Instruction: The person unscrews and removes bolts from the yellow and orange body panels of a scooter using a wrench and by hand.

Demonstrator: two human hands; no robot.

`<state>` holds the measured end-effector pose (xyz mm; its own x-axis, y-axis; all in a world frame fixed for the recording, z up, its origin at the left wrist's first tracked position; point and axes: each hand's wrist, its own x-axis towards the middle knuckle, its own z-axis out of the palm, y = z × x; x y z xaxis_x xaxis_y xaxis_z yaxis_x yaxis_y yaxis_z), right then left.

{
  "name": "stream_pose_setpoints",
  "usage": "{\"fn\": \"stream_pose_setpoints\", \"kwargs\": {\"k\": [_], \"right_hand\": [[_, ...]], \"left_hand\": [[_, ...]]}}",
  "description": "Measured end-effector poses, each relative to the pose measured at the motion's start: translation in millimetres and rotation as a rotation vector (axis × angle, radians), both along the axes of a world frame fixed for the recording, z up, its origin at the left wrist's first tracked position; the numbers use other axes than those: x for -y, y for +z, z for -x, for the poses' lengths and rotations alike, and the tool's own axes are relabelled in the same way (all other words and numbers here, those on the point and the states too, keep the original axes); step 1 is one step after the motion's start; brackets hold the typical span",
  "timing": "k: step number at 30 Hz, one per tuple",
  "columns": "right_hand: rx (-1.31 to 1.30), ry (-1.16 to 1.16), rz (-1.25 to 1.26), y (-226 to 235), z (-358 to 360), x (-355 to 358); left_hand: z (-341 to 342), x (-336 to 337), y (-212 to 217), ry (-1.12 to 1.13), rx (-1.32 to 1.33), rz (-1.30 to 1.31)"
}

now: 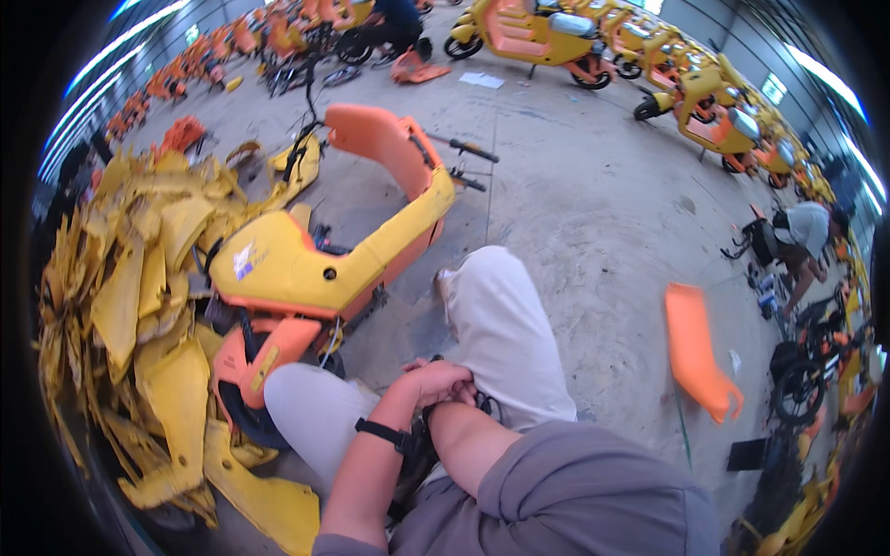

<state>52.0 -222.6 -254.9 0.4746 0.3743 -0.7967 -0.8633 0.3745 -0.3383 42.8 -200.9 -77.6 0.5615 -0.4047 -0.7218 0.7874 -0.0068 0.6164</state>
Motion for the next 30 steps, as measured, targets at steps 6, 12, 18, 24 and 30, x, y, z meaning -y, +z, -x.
{"fn": "stream_pose_setpoints", "kwargs": {"k": [6,12,18,24,30], "right_hand": [[0.033,0.006,-0.007,9.8,-9.0,-10.1],[0.061,0.001,-0.009,11.4,-9.9,-21.6],[0.119,0.031,0.009,14.9,-14.9,-39.6],[0.287,0.15,0.018,34.2,-29.8,-81.6],[0.668,0.376,-0.001,74.7,-81.9,-126.9]], "left_hand": [[-1.0,-18.6,-6.3,0.052,-0.004,0.073],[-6.5,-32.1,-15.1,0.021,0.001,0.174],[-21.1,-30.6,10.9,-0.17,0.066,0.061],[-28.6,-54.4,81.0,-0.083,0.422,-0.138],[-58.9,-111.3,139.2,0.612,0.724,-0.103]]}}
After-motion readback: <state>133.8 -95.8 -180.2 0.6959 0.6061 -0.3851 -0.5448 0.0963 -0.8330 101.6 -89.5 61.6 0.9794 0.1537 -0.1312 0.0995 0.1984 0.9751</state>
